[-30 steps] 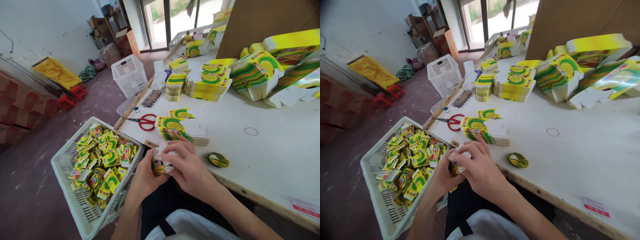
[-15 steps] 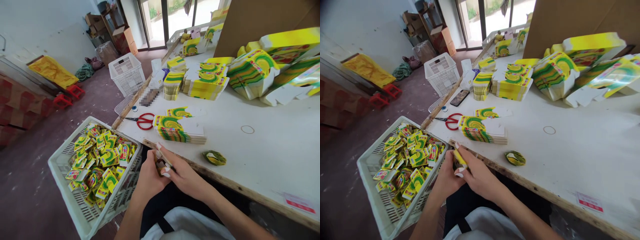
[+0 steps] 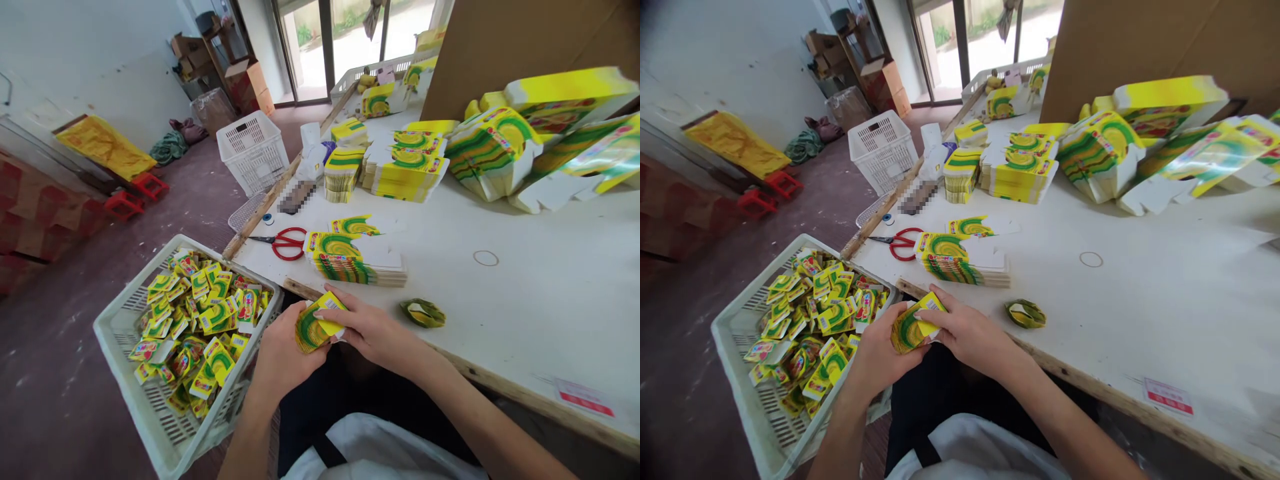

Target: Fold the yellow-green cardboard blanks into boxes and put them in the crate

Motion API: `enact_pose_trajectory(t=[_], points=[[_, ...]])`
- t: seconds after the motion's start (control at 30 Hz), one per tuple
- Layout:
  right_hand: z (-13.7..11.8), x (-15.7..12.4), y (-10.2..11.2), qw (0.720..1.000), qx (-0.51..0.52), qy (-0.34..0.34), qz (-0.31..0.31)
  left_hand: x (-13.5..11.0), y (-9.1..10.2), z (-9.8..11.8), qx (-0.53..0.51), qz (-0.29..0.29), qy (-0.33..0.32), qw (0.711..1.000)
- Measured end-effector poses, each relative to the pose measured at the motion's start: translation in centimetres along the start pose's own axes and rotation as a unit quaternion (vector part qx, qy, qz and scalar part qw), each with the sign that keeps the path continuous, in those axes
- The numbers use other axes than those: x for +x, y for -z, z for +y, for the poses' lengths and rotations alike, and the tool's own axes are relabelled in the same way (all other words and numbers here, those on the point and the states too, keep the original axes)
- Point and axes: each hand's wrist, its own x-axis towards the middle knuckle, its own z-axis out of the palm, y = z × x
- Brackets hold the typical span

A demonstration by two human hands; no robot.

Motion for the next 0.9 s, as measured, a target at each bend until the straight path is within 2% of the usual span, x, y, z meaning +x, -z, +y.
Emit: enact_pose_trajectory(t=[0.1, 0.2, 0.3, 0.43, 0.57, 0.63, 0.67, 0.73, 0.8, 0.83, 0.9], points=[[-0.3, 0.3, 1.5, 0.999, 0.024, 0.025, -0.027, 0.6, 0.7, 0.4, 0.006, -0.030, -0.009, 0.999], [-0.2, 0.5, 1.7, 0.999, 0.032, 0.024, -0.006, 1.1, 0.7, 0.7, -0.008, -0.009, -0.005, 1.000], [0.4, 0.3, 0.8, 0.997, 0.049, 0.018, 0.052, 1.4, 0.8, 0.9, -0.061, 0.027, 0.018, 0.998], [0.8, 0.2, -0.6, 0.994, 0.092, 0.027, 0.044, 1.5, 0.9, 0.8, -0.095, -0.004, 0.029, 0.995], [0.1, 1.3, -1.6, 0.986, 0.093, 0.000, 0.140, 1.6, 0.6, 0.1, -0.075, 0.019, 0.041, 0.996], [-0.2, 2.2, -1.4, 0.980, 0.066, -0.018, 0.185, 1.5, 0.7, -0.8, -0.128, 0.062, 0.078, 0.987], [-0.2, 2.6, -1.0, 0.978, 0.041, -0.032, 0.204, 1.4, 0.9, -1.5, -0.172, 0.109, 0.101, 0.974], [0.2, 3.4, 0.3, 0.966, -0.039, -0.083, 0.240, 1.2, 1.6, -3.0, -0.236, 0.254, 0.145, 0.927], [1.0, 4.1, 1.8, 0.942, -0.142, -0.159, 0.260, 0.9, 2.5, -4.5, -0.231, 0.377, 0.173, 0.880], [1.4, 4.4, 2.4, 0.929, -0.185, -0.195, 0.254, 0.7, 2.7, -5.0, -0.217, 0.399, 0.185, 0.871], [2.0, 5.1, 3.2, 0.910, -0.246, -0.247, 0.223, 0.4, 2.8, -5.7, -0.207, 0.388, 0.202, 0.875]])
